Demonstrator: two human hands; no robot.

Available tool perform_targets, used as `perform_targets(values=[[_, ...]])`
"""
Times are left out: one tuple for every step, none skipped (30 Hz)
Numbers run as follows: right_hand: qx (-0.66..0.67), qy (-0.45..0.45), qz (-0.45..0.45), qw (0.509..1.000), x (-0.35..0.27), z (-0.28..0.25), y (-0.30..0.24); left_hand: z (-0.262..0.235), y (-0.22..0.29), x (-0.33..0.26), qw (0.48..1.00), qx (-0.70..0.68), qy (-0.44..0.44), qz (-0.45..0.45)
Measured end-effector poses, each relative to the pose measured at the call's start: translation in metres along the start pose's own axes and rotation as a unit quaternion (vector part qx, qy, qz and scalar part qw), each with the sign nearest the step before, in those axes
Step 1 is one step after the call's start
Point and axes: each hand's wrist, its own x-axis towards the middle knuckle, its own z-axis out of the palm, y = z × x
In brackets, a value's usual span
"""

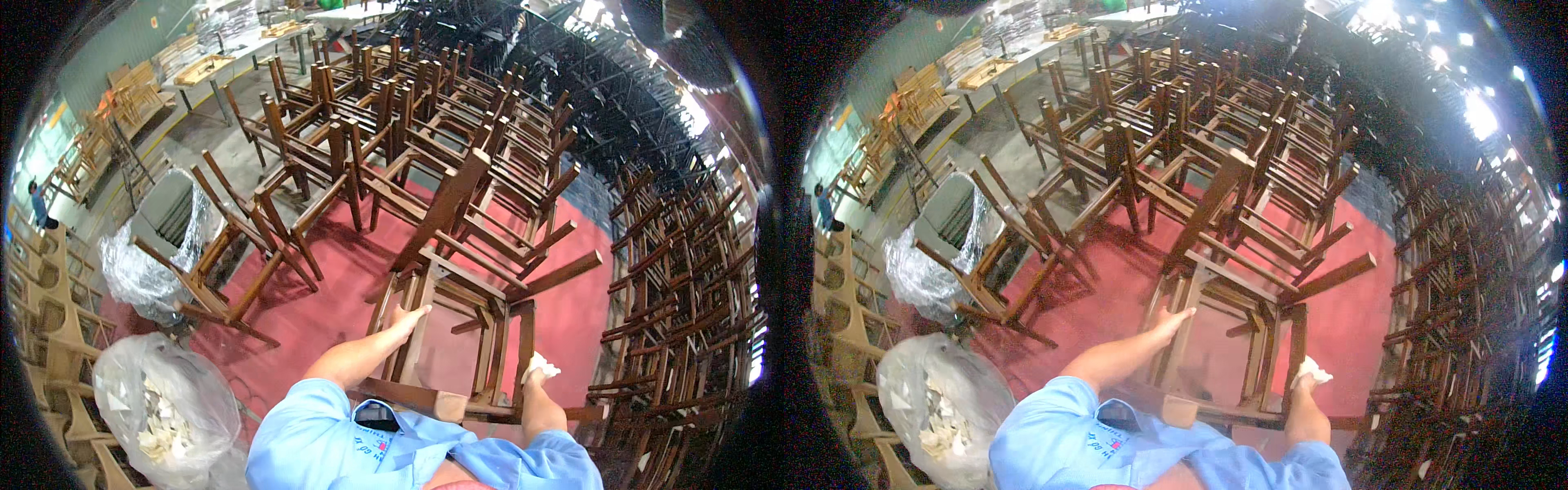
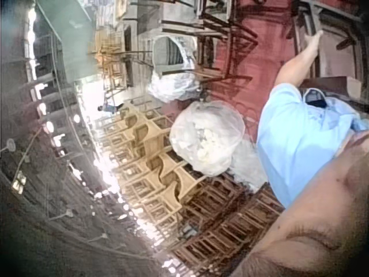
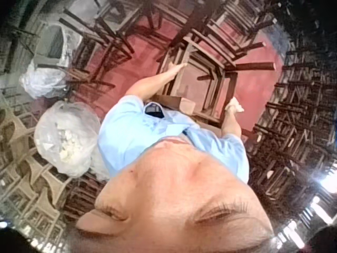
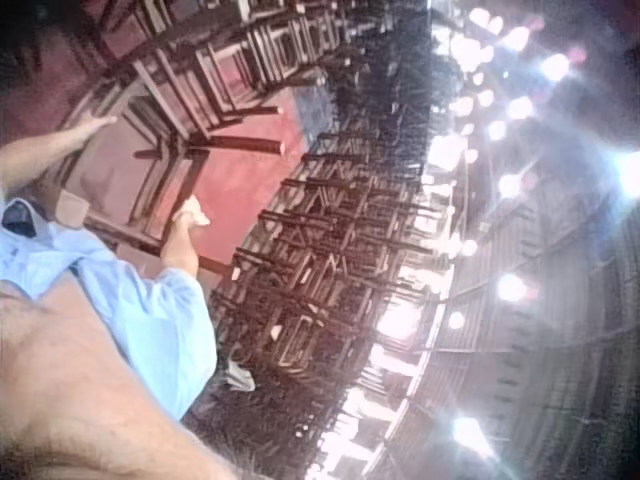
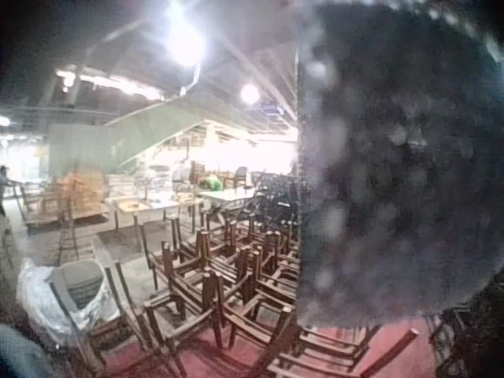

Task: The person wipes wooden chairs with a white cloth in a room filled with stacked chairs. They lift and rotate chairs to wipe different parts, then place them back among the stacks.

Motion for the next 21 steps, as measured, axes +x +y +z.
perform_targets(values=[[-0.008,-0.052,0.043,0.998,0.002,0.023,0.023,-0.022,0.001,0.019,1.0,0.003,0.022,0.002],[-0.046,-0.076,0.052,0.995,0.007,0.048,0.039,-0.042,0.003,0.038,0.999,0.005,0.042,0.006],[-0.088,-0.077,0.034,0.993,0.013,0.052,0.031,-0.036,0.03,0.031,1.0,-0.011,0.006,0.003],[-0.155,-0.071,0.003,0.985,0.013,0.063,0.044,-0.038,0.05,0.036,0.997,0.072,0.021,-0.016],[-0.086,-0.12,0.093,0.985,-0.014,0.111,0.097,-0.087,0.031,0.058,0.996,0.074,0.046,-0.018],[-0.104,-0.106,0.093,0.985,-0.019,0.143,0.112,-0.106,0.025,0.079,0.997,0.069,0.033,-0.002],[-0.151,-0.075,0.063,0.984,-0.013,0.149,0.111,-0.11,0.068,0.055,0.998,0.059,-0.003,0.004],[-0.189,-0.043,0.036,0.98,0.0,0.163,0.119,-0.099,0.038,0.101,0.998,0.067,0.018,-0.005],[-0.227,-0.033,0.039,0.973,-0.001,0.195,0.153,-0.123,0.014,0.127,0.994,0.077,0.074,-0.02],[-0.245,-0.017,0.034,0.969,0.005,0.223,0.176,-0.138,0.043,0.168,0.992,0.082,0.099,0.001],[-0.279,0.017,0.031,0.96,0.009,0.226,0.189,-0.141,0.079,0.193,0.995,0.068,0.076,0.024],[-0.321,0.065,0.015,0.945,0.018,0.217,0.188,-0.129,0.097,0.195,0.998,0.059,0.028,0.023],[-0.359,0.089,0.011,0.929,0.027,0.232,0.204,-0.137,0.11,0.195,0.999,0.045,0.003,0.022],[-0.392,0.117,0.017,0.912,0.022,0.235,0.22,-0.143,0.101,0.219,0.998,-0.008,0.005,0.056],[-0.413,0.117,0.036,0.903,0.011,0.263,0.25,-0.176,0.101,0.248,0.998,0.002,0.024,0.063],[-0.442,0.134,0.042,0.886,0.011,0.267,0.261,-0.18,0.094,0.263,0.998,0.006,0.021,0.06],[-0.456,0.154,0.044,0.876,0.012,0.27,0.271,-0.18,0.109,0.273,0.998,0.001,-0.008,0.057],[-0.469,0.175,0.045,0.865,0.013,0.273,0.279,-0.177,0.117,0.287,0.998,-0.005,-0.024,0.06],[-0.477,0.19,0.048,0.857,0.011,0.277,0.291,-0.182,0.119,0.299,0.997,-0.013,-0.036,0.06],[-0.48,0.204,0.048,0.852,0.01,0.282,0.301,-0.186,0.124,0.313,0.997,-0.02,-0.048,0.061],[-0.482,0.22,0.05,0.847,0.009,0.282,0.31,-0.186,0.13,0.325,0.997,-0.002,-0.055,0.052]])
